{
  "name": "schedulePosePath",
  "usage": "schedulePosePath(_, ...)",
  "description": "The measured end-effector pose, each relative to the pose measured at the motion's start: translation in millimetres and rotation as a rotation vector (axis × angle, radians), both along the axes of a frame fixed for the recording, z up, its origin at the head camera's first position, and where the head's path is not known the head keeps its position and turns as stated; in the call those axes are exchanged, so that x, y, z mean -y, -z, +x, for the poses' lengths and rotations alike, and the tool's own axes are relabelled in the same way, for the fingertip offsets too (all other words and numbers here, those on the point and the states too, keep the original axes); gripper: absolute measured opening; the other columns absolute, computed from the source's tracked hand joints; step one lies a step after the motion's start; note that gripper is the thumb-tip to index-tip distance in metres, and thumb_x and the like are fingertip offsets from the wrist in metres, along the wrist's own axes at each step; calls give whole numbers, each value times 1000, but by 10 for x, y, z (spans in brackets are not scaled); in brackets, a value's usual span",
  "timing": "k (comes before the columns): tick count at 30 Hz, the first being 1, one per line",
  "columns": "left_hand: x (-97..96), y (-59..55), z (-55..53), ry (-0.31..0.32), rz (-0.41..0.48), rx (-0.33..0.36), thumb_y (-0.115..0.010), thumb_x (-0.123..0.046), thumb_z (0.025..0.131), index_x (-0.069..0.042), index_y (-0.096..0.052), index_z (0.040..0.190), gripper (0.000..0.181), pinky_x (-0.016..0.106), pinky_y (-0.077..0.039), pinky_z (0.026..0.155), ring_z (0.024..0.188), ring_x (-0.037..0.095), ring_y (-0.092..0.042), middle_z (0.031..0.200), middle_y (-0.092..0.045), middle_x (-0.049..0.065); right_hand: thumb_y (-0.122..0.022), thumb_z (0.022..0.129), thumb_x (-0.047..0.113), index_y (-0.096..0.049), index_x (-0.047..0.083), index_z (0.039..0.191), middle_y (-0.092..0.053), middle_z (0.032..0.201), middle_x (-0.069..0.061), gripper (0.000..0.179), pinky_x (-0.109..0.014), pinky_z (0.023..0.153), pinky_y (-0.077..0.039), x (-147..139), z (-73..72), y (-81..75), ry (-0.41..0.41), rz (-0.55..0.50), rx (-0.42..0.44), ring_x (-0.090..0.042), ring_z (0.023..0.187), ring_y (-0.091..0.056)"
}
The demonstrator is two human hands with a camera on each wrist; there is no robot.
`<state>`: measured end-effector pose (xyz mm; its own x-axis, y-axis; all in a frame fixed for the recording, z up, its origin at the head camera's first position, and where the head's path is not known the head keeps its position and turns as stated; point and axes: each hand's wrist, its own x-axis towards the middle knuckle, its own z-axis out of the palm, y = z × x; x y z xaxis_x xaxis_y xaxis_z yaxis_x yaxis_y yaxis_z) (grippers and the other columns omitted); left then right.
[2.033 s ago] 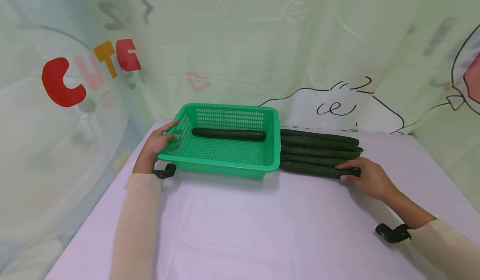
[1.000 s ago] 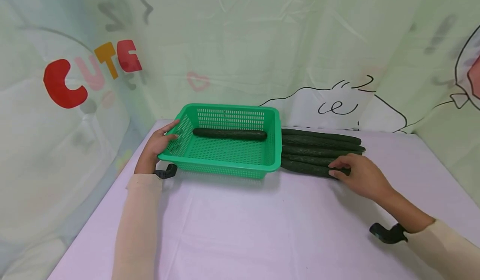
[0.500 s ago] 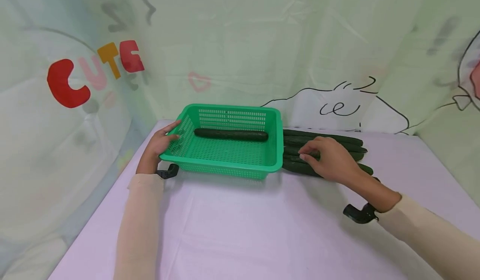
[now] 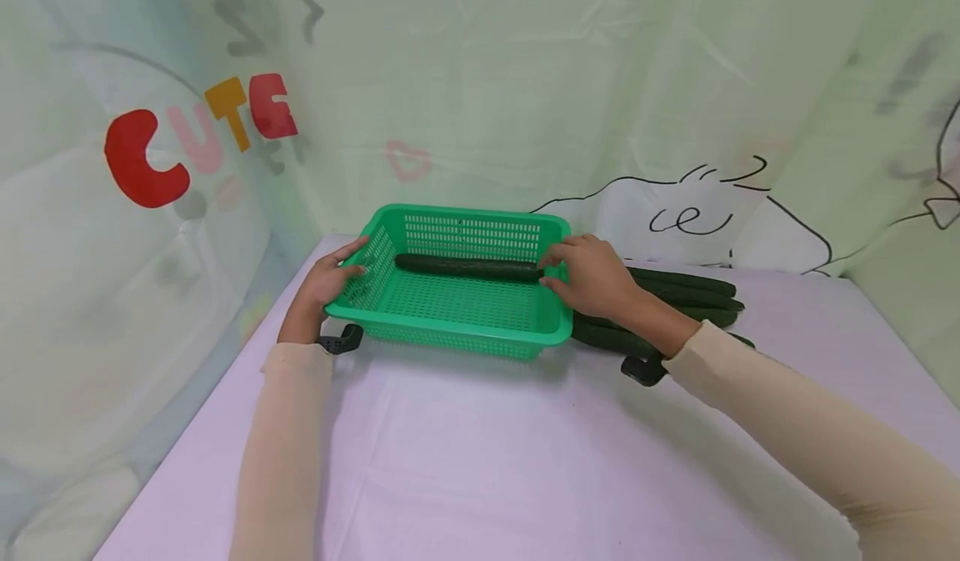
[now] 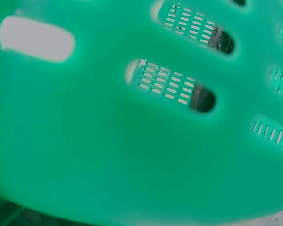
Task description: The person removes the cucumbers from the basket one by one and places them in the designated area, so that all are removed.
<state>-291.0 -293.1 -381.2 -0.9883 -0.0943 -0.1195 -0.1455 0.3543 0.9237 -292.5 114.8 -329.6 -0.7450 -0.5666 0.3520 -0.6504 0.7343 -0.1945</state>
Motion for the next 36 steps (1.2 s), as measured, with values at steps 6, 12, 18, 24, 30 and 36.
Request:
schedulePosePath(6,-1,5,6,-2,14,6,-52,-15,101,-35,-37,152,57,53,-25,118,151,34,-15,167,-9,3,-78,85,17,-72,8,98,-72,97,-10,17,-46,80,-48,220,-199,60,-44,75,-45,-31,91,-62)
schedulePosePath(12,0,18,-11,2,12,12,-53,-15,101,-35,-37,152,57,53,-24,119,152,33,-12,167,-9,2,-76,86,20,-70,9,110,-70,106,-13,27,-51,96,-41,416,-349,138,41,229,41,-36,103,-58)
schedulePosePath(18,-19,44,-31,-1,5,1,-53,-16,100,-36,-39,151,57,52,-24,119,152,32,-12,167,-11,1,-73,89,25,-60,9,129,-63,122,-19,45,-57,104,-31,545,-510,181,176,411,166,-43,120,-46)
schedulePosePath(24,-27,35,-32,-6,5,3,-54,-16,100,-37,-40,151,57,52,-24,119,152,32,-13,167,-10,2,-65,91,19,-55,5,134,-64,121,-20,46,-57,104,-32,652,-618,215,172,493,221,-43,122,-48)
schedulePosePath(30,-86,-138,59,-7,38,32,-54,-12,100,-30,-38,152,58,52,-24,119,152,33,-13,167,-9,4,-67,91,21,-52,4,135,-67,118,-19,49,-58,104,-33,685,-657,250,150,519,273,-42,120,-52)
schedulePosePath(36,-86,-170,77,-1,25,31,-52,-12,101,-30,-36,153,58,53,-24,119,152,34,-13,167,-8,5,-65,92,20,-50,5,136,-70,104,-15,49,-55,102,-32,695,-671,305,119,535,285,-39,109,-60)
